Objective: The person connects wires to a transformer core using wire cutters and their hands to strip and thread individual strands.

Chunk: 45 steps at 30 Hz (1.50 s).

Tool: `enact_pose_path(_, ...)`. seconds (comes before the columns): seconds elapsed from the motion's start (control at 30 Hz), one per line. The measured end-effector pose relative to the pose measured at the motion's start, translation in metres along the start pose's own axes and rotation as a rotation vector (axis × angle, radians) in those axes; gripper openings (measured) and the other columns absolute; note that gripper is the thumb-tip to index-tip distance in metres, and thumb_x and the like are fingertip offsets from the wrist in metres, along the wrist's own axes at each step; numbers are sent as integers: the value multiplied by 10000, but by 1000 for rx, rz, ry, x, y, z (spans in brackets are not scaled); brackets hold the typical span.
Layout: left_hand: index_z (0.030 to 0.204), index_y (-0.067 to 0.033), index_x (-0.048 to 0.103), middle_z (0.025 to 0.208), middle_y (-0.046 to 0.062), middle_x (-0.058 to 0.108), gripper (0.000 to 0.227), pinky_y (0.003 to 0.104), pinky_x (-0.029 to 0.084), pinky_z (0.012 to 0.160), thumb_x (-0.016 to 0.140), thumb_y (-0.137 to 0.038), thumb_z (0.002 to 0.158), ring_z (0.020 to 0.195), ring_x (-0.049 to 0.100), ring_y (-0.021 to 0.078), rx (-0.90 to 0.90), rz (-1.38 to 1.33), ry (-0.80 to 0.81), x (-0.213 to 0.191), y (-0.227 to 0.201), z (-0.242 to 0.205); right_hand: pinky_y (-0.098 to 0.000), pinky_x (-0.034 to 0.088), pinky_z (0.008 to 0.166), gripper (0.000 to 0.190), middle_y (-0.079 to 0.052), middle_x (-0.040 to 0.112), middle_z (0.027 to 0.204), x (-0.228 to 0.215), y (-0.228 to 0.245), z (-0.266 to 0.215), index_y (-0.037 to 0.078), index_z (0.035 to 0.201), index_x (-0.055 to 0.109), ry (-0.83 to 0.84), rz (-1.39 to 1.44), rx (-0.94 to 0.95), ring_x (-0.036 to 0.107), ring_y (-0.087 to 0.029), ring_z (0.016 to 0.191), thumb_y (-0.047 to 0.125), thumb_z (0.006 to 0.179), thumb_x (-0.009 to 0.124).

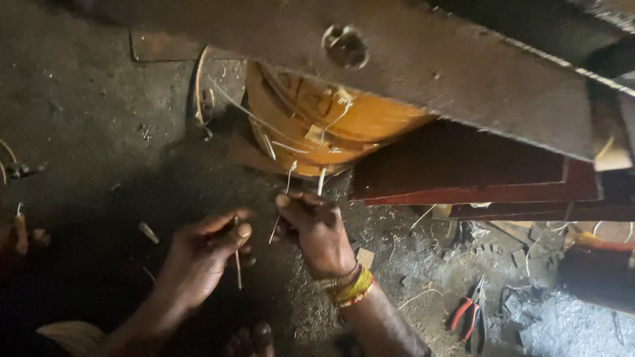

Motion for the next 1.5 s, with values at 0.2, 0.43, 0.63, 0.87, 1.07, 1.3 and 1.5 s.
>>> enact_pose_path(0.2,1233,26,693,1016,192,803,403,329,652,712,743,-134,866,822,781,223,74,88,46,3,-1,-1,-331,578,572,279,-106,720,777,1,-13,8,-55,986,709,63,26,4,692,-189,642,202,902,774)
enact_pose_path(0.43,1055,-26,779,916,99,827,233,307,660,695,760,-138,852,781,785,161,170,276,159,16,-4,-7,-329,621,681,265,-81,725,854,0,-23,12,-31,1064,721,113,100,-27,707,-164,731,160,891,786)
enact_pose_path(0.63,947,-8,791,828,110,811,140,314,626,625,791,-100,842,696,736,153,184,243,156,23,-5,-10,-342,639,615,275,-114,738,823,0,-19,9,-48,1084,706,119,18,-35,731,-193,684,143,894,759)
enact_pose_path(0.87,965,-7,789,857,121,811,130,320,654,654,760,-50,846,725,752,160,180,86,226,26,0,-4,-304,647,599,329,-122,754,841,1,-12,9,-51,1166,698,147,-53,-58,736,-161,687,163,920,736)
enact_pose_path(1.07,951,9,791,835,145,811,163,353,654,685,761,-90,826,719,776,192,42,145,176,27,-7,-7,-299,672,601,307,-108,775,826,-1,-6,9,-28,1139,693,168,-235,-120,774,-147,695,215,951,685)
enact_pose_path(1.3,934,54,798,784,144,805,215,342,612,672,765,-103,791,699,764,194,-79,145,118,26,-10,-10,-319,661,596,311,-138,745,825,0,-12,10,-69,1106,677,175,-108,-49,757,-181,690,205,960,701)
enact_pose_path(1.5,913,73,792,774,167,771,200,364,586,636,789,-87,793,675,737,221,-27,58,164,25,-1,-5,-306,660,578,304,-125,751,819,-1,-10,8,-30,1125,673,174,-83,-27,756,-174,675,219,950,678)
Point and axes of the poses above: each hand's wrist, its own z-axis towards the middle knuckle, its own x-axis out of the palm, y = z × x, the point moved 7 cm from there along z, towards the middle knuckle
